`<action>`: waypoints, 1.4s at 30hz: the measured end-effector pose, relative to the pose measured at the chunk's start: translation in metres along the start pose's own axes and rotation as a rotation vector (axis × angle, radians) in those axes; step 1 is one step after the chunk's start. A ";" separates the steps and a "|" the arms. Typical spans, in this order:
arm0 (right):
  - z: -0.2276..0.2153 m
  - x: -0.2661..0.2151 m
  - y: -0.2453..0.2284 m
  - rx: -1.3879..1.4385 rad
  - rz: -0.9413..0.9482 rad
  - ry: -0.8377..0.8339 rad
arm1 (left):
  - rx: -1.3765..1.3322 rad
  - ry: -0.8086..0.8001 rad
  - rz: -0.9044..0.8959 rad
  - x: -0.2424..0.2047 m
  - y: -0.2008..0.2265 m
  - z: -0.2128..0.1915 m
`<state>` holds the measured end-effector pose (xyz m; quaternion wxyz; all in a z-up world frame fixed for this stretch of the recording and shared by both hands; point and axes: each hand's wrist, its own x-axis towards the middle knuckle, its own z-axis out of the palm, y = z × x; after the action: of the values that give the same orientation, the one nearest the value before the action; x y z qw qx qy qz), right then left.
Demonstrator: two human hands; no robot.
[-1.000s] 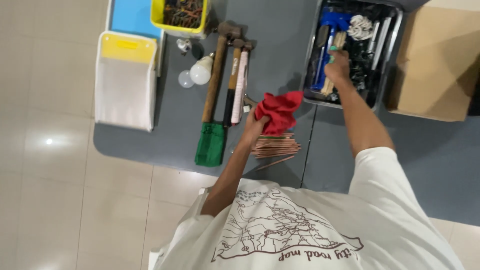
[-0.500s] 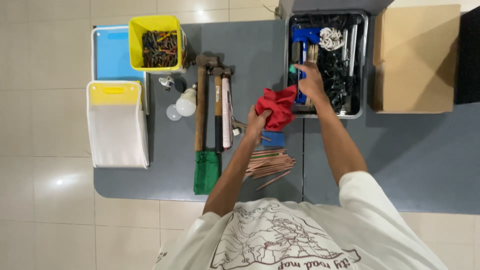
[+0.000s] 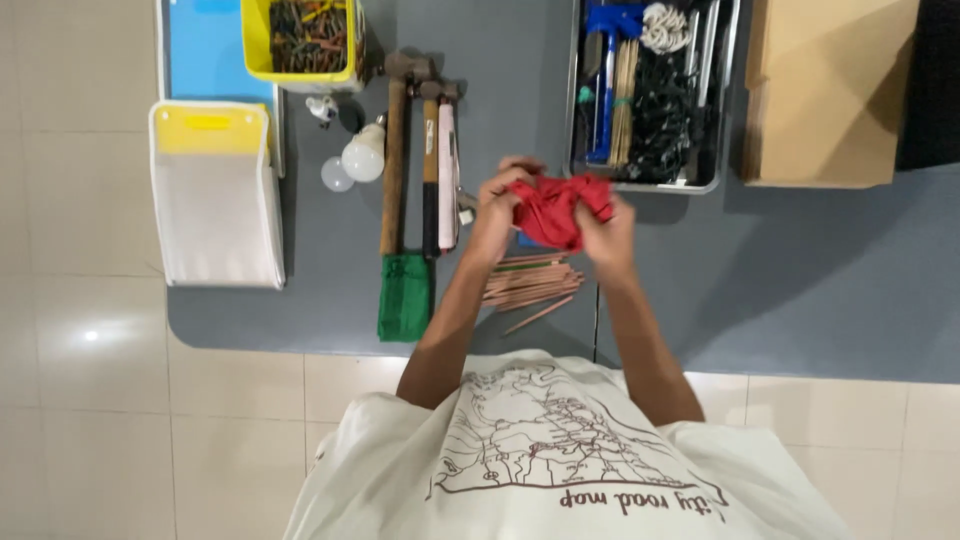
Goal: The person folds a red cloth and uses it to wipe a small white tube and a clear glass cup. They then wipe several wooden sticks and place them into the glass cup. The person also handles a green cloth and a blue sponge on the table.
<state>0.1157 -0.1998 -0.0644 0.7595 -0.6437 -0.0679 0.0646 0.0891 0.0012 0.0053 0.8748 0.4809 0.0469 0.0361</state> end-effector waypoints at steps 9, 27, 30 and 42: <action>-0.023 -0.035 -0.149 0.070 -0.025 0.047 | -0.048 0.113 0.249 -0.048 0.096 -0.033; -0.062 -0.063 -0.216 0.088 -0.343 0.175 | -0.233 0.332 0.218 -0.086 0.138 -0.105; -0.032 -0.067 -0.262 0.117 -0.392 0.129 | 0.342 0.478 0.443 -0.091 0.137 -0.109; 0.036 -0.028 -0.270 -0.275 -0.338 -0.550 | 0.755 -0.505 0.142 -0.060 0.195 0.057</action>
<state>0.0847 -0.2140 0.2072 0.6190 -0.6782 -0.3836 0.0992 0.0324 0.0511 0.2032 0.6179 0.7616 -0.1909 -0.0420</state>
